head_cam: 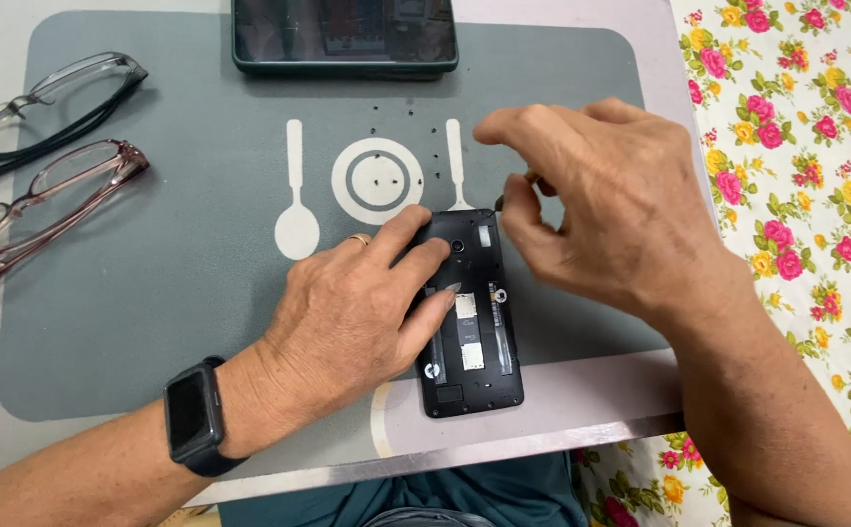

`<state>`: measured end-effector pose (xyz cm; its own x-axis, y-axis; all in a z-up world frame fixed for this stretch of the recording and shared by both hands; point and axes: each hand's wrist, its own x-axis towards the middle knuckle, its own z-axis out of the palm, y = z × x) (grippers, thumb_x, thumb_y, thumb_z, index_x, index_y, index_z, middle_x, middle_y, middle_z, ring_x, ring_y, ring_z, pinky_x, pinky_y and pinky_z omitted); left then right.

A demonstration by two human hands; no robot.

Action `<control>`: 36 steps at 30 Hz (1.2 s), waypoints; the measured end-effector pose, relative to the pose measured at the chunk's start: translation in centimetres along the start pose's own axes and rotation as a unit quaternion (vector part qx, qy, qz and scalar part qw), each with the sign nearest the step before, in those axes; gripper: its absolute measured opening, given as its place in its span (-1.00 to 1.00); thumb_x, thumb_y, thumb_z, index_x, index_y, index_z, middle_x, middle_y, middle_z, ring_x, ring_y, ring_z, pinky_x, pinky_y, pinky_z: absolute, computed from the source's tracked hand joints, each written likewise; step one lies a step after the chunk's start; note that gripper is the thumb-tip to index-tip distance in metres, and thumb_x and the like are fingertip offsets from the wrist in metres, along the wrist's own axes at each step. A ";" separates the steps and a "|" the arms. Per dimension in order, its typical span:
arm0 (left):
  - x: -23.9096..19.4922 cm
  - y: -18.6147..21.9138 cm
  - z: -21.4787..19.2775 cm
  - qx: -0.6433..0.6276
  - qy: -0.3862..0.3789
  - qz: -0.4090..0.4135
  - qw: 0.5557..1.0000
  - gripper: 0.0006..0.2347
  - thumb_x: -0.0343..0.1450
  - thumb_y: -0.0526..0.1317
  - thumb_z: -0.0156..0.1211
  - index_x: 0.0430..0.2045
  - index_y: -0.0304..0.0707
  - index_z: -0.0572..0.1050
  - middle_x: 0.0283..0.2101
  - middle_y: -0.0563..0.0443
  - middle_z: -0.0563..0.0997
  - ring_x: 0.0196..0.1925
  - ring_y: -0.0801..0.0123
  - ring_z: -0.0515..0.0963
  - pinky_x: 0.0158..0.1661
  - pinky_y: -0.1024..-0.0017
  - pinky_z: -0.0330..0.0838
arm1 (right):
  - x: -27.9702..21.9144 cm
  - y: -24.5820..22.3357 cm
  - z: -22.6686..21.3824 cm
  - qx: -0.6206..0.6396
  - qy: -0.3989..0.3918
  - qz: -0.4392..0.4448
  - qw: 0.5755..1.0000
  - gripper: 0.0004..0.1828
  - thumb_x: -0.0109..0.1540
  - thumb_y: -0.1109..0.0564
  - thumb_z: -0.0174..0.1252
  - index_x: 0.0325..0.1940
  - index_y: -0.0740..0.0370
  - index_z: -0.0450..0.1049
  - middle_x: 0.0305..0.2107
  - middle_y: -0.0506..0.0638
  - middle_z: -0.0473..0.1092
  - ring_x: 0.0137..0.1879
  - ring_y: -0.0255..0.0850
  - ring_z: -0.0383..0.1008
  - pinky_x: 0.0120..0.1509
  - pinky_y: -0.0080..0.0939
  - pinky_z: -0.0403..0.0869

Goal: The person uses a small screwdriver to remove screws from the back of a disassembled mobile phone. They place the screws on a gray silicone mat and continue to unscrew components from the phone's chassis.

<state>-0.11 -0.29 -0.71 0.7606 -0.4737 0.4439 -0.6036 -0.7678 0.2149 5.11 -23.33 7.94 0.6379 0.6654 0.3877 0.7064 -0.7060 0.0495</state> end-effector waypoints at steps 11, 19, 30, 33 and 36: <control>0.2 0.1 -0.8 -0.025 -0.029 -0.009 0.999 -0.59 0.45 0.05 0.31 0.15 -0.02 0.55 0.25 0.00 0.59 -0.47 0.16 0.60 -0.54 0.18 0.54 | -1.4 1.2 0.1 -0.017 -0.005 0.022 1.000 -0.55 0.47 -0.12 0.60 0.25 0.12 0.58 -0.50 -0.16 0.47 -0.28 -0.09 0.56 -0.19 -0.04 0.47; 0.1 0.3 -1.1 -0.037 -0.022 -0.009 0.999 -0.50 0.42 0.13 0.39 0.17 -0.13 0.53 0.27 -0.06 0.58 -0.50 0.17 0.54 -0.50 0.21 0.56 | -0.9 0.9 0.3 0.019 -0.005 -0.003 1.000 -0.68 0.40 0.37 0.23 0.22 0.20 0.60 -0.60 -0.11 0.28 -0.46 -0.11 0.36 -0.21 -0.02 0.40; 0.4 0.1 -1.0 -0.022 -0.085 -0.009 0.996 -0.48 0.39 0.22 0.36 0.13 -0.06 0.53 0.33 -0.19 0.48 -0.46 0.08 0.64 -0.52 0.09 0.59 | -0.9 1.6 -0.2 0.060 -0.008 -0.006 0.998 -0.55 0.26 0.39 0.16 0.22 0.22 0.61 -0.37 -0.09 0.41 -0.30 -0.11 0.41 -0.17 -0.05 0.35; 0.6 0.0 -1.1 -0.030 -0.100 -0.007 0.995 -0.48 0.38 0.21 0.35 0.11 -0.06 0.53 0.30 -0.19 0.47 -0.44 0.06 0.65 -0.60 0.07 0.55 | -1.5 2.1 0.8 0.029 0.002 0.023 0.999 -0.81 0.51 0.28 0.39 0.17 0.10 0.64 -0.52 -0.18 0.37 -0.34 -0.13 0.42 -0.15 -0.08 0.39; 0.7 -0.1 -1.4 -0.035 -0.103 -0.002 0.994 -0.48 0.37 0.21 0.36 0.10 -0.09 0.53 0.26 -0.17 0.47 -0.47 0.08 0.65 -0.63 0.10 0.55 | -1.2 1.8 0.2 0.039 -0.005 -0.015 0.999 -0.59 0.34 0.35 0.28 0.27 0.14 0.63 -0.39 -0.17 0.43 -0.34 -0.10 0.43 -0.11 -0.03 0.43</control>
<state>0.16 -0.01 0.78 0.7915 -0.5544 0.2572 -0.6101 -0.7417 0.2787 5.66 -25.30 7.40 0.6181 0.6890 0.3786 0.7473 -0.6644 -0.0109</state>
